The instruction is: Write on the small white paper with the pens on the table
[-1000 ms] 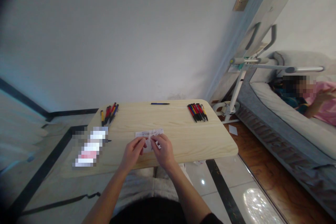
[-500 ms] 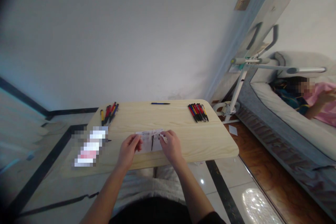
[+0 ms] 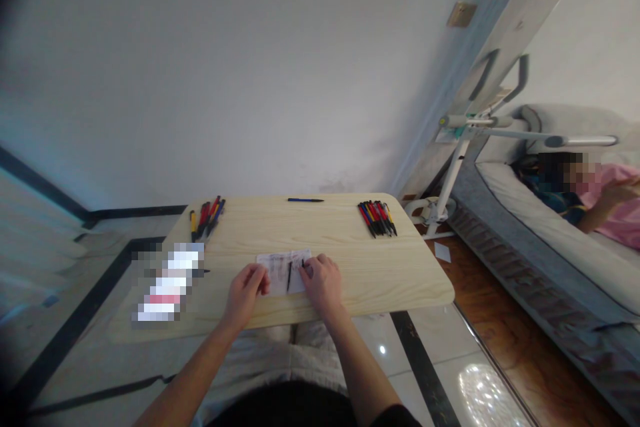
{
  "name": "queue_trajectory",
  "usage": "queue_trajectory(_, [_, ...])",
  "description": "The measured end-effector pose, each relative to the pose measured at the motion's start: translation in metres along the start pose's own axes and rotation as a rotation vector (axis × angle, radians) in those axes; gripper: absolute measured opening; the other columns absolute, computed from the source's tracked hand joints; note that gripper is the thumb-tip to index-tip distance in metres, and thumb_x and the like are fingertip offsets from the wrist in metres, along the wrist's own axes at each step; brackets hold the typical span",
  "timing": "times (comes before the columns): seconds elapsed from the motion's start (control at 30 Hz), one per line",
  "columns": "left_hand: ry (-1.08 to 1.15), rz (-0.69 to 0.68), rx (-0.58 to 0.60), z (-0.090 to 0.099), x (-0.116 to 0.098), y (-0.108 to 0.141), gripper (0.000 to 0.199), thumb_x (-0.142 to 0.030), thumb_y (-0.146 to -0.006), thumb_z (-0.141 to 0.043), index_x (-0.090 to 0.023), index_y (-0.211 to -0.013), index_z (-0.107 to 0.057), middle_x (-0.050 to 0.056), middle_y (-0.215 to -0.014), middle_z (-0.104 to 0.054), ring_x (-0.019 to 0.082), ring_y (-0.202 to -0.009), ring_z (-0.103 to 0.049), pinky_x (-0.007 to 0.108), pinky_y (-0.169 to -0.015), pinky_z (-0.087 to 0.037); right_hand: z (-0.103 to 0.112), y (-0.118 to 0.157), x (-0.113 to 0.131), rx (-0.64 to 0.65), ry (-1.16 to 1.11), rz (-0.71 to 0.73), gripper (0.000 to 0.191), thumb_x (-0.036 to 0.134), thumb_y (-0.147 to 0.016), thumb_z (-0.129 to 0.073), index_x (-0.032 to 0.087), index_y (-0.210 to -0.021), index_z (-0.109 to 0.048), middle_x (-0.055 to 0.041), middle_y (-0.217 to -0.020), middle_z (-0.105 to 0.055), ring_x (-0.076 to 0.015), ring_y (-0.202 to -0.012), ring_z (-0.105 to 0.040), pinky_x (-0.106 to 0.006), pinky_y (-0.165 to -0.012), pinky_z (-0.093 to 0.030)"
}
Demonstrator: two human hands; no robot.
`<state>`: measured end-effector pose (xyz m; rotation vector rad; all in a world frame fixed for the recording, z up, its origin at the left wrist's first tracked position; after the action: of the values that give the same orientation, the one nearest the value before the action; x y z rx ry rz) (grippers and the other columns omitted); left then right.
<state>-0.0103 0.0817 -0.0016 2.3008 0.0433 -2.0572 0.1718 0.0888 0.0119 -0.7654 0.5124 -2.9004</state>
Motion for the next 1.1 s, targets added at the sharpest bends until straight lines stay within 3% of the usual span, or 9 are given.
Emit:
queue_trajectory(0.4, [-0.054,0.011,-0.018,-0.001,0.0,0.002,0.027,-0.041,-0.073,-0.053,-0.014,-0.068,-0.05,-0.002,-0.055,-0.051,0.008,-0.046,-0.048,0.019,-0.045,-0.038,0.001,0.003,-0.003,-0.007,-0.164,0.0,0.013,0.025,-0.077,-0.052,0.019,-0.081,-0.064,-0.0037,-0.073,-0.058,-0.0147,-0.068,-0.054,-0.025,-0.063,-0.039])
queue_trajectory(0.67, [0.023,0.008,-0.098,0.003,0.001,-0.002,0.03,-0.042,-0.07,-0.057,-0.013,-0.076,-0.054,0.0,-0.059,-0.055,0.008,-0.046,-0.047,0.019,-0.044,-0.038,0.005,0.002,-0.008,-0.028,-0.286,-0.046,0.015,0.023,-0.076,-0.049,0.018,-0.08,-0.063,-0.0037,-0.071,-0.062,-0.0149,-0.064,-0.055,-0.025,-0.06,-0.041])
queue_trajectory(0.9, [0.154,0.035,0.038,-0.016,0.0,0.008,0.028,-0.037,-0.071,-0.059,-0.013,-0.085,-0.056,0.007,-0.075,-0.063,0.011,-0.055,-0.054,0.023,-0.051,-0.042,0.004,0.003,-0.009,-0.018,-0.391,-0.07,0.017,0.024,-0.075,-0.049,0.017,-0.081,-0.063,-0.0034,-0.07,-0.063,-0.014,-0.059,-0.054,-0.025,-0.058,-0.042])
queue_trajectory(1.1, [0.09,0.022,-0.002,-0.014,0.009,0.008,0.029,-0.037,-0.07,-0.06,-0.013,-0.086,-0.058,0.005,-0.07,-0.062,0.011,-0.051,-0.053,0.024,-0.051,-0.043,0.003,0.003,-0.011,-0.048,-0.445,-0.088,0.018,0.024,-0.075,-0.049,0.017,-0.082,-0.064,-0.0019,-0.065,-0.062,-0.0129,-0.057,-0.054,-0.024,-0.056,-0.043])
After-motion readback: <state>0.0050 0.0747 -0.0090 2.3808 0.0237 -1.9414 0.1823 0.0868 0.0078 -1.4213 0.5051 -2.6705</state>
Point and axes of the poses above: each hand's wrist, its own y-axis away from the middle knuckle, its own z-axis out of the back of the hand, x = y × z, the point moved 6 cm from there along -y, towards the middle knuckle
